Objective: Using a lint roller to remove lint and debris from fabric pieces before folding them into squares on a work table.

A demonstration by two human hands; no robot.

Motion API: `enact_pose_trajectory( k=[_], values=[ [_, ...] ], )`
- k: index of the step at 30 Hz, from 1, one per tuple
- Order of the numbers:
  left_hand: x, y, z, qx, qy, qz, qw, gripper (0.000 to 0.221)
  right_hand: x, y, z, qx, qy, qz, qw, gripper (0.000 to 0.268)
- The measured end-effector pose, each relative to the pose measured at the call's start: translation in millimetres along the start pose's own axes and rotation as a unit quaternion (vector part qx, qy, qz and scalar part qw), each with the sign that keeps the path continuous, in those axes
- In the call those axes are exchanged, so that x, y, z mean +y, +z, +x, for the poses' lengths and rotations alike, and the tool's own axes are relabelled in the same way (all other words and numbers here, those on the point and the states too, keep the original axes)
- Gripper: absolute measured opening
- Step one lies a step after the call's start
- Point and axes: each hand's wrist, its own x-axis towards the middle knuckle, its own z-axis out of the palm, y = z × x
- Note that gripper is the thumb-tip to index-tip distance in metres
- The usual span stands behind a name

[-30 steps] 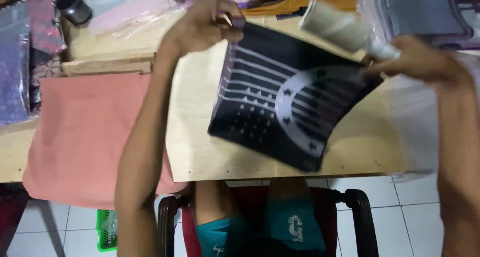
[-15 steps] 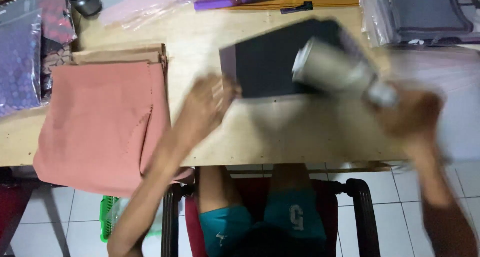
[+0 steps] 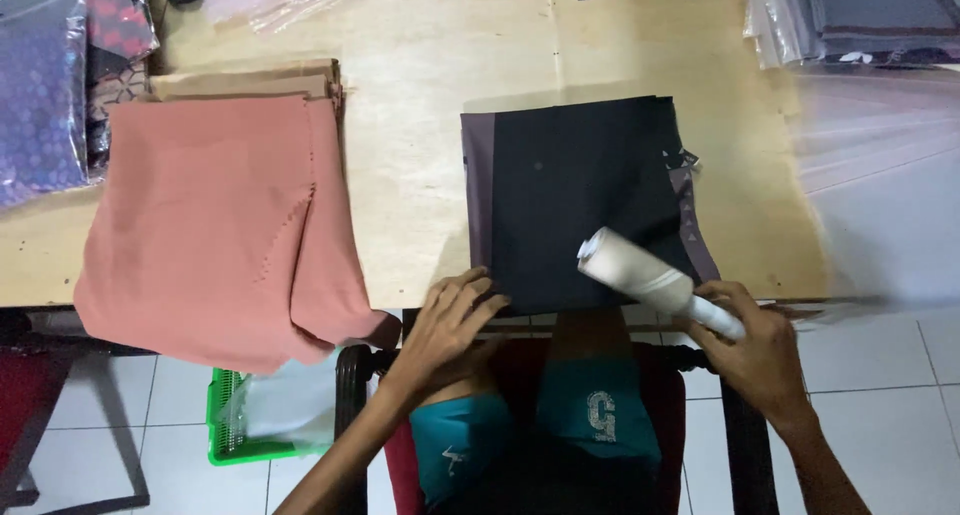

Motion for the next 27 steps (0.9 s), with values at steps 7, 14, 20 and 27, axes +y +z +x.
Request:
enact_pose_trajectory(
  k=[7,14,20,27],
  values=[
    [35.7,9.6,24.1,-0.105,-0.017,0.032,0.994,0.078,-39.7,37.0,-26.2,-0.085,0.049,0.095,0.991,0.046],
    [20.5,-7.4,81.0,-0.102,-0.033,-0.058,0.993,0.067,19.3,14.5,23.6,0.078,0.134,0.108,0.982,0.021],
    [-52.8,50.8,214.7,-0.068,0.005,-0.087,0.994,0.048,33.9,27.5,80.2,0.118,0.162,0.068,0.977,0.044],
    [-108.7,179.0,316.2,-0.115,-0.041,-0.064,0.990,0.039,-2.4,9.6,85.4,0.044,0.213,0.044,0.975,0.054]
  ],
)
